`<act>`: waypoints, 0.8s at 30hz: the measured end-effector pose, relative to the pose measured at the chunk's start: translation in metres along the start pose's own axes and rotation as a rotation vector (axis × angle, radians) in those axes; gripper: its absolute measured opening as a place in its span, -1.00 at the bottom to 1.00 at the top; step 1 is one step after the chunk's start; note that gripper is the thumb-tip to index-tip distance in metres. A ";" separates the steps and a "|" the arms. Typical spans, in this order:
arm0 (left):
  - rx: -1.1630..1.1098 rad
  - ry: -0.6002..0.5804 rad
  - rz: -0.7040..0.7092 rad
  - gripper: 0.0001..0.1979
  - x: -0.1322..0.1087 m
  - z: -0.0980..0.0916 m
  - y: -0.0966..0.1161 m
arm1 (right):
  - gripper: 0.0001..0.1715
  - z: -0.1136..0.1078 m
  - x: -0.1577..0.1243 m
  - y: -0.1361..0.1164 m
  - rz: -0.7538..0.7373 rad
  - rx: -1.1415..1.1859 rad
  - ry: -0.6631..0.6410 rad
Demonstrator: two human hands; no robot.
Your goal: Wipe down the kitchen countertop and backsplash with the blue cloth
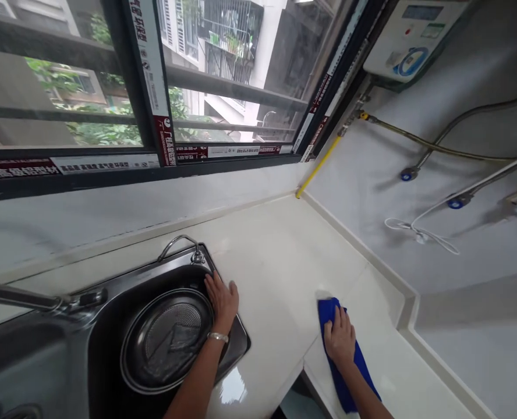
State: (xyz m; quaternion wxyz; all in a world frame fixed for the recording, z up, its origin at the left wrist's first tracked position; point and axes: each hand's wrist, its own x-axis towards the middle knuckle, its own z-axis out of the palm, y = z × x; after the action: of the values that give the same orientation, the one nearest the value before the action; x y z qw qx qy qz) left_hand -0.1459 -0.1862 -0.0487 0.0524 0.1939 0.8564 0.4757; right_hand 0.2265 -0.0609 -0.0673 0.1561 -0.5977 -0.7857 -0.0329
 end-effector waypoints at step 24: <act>0.202 0.134 0.004 -0.40 0.041 0.033 0.011 | -0.21 0.033 0.155 -0.244 -0.571 0.067 -0.294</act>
State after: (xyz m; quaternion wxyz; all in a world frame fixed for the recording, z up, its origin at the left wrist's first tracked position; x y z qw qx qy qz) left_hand -0.1713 -0.1399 -0.0536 -0.0259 0.1677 0.9010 0.3992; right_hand -0.0489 0.0215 -0.0212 0.0451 -0.3461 -0.9364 0.0374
